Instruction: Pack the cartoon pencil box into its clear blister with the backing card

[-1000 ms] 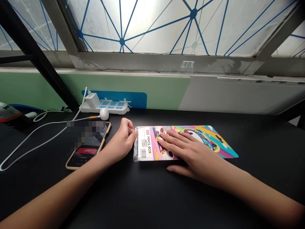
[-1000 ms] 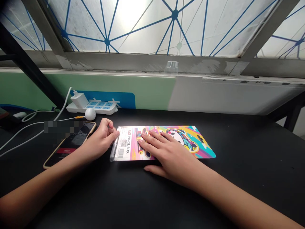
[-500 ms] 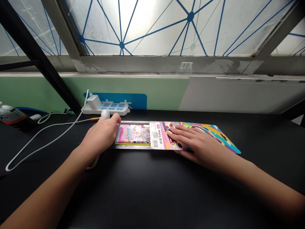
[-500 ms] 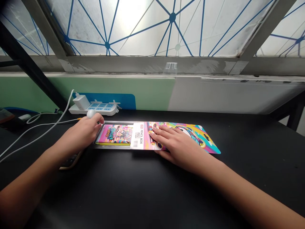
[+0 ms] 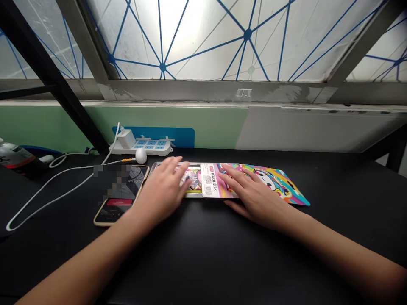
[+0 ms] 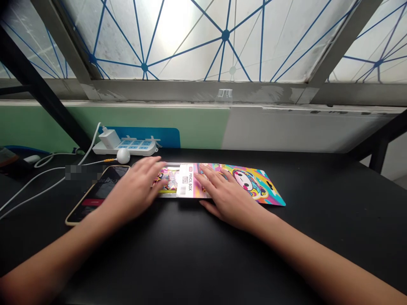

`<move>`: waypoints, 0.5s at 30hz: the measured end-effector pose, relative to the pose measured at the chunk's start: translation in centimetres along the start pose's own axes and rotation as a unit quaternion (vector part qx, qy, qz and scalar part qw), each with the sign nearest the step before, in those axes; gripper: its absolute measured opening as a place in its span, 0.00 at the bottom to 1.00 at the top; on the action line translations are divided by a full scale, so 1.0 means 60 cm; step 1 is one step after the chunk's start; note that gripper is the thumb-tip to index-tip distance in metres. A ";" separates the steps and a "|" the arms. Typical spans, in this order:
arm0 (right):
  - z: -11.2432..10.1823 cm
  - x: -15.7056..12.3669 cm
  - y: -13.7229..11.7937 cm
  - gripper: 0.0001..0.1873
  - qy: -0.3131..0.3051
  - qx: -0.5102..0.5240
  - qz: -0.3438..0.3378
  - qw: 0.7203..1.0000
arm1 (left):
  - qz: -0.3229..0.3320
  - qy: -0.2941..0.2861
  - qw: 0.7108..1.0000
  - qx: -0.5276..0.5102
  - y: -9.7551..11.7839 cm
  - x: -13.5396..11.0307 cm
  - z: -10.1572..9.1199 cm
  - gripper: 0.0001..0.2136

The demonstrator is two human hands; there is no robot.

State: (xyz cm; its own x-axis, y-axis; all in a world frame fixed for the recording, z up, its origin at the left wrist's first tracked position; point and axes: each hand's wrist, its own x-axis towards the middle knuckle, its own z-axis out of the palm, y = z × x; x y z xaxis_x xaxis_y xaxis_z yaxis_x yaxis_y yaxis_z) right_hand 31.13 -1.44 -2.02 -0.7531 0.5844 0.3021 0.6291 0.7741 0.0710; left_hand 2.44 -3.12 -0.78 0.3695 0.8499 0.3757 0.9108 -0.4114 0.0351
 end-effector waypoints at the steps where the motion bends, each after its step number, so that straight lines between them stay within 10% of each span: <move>1: 0.005 0.001 -0.002 0.32 0.001 -0.003 -0.002 1.000 | 0.020 -0.025 0.999 -0.019 0.015 -0.002 0.006 0.24; 15: -0.020 -0.035 0.073 0.31 -0.041 -0.002 0.021 0.999 | 0.006 -0.142 0.988 -0.059 0.011 0.005 -0.003 0.35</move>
State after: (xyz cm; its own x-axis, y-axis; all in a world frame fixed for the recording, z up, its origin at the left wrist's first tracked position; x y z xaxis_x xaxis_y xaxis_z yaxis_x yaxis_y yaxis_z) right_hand 35.69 0.43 -1.18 -0.7387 0.6352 0.2254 0.6617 0.7471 0.0631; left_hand 3.12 -3.18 -0.48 0.4331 0.8956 0.1015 0.8841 -0.4441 0.1456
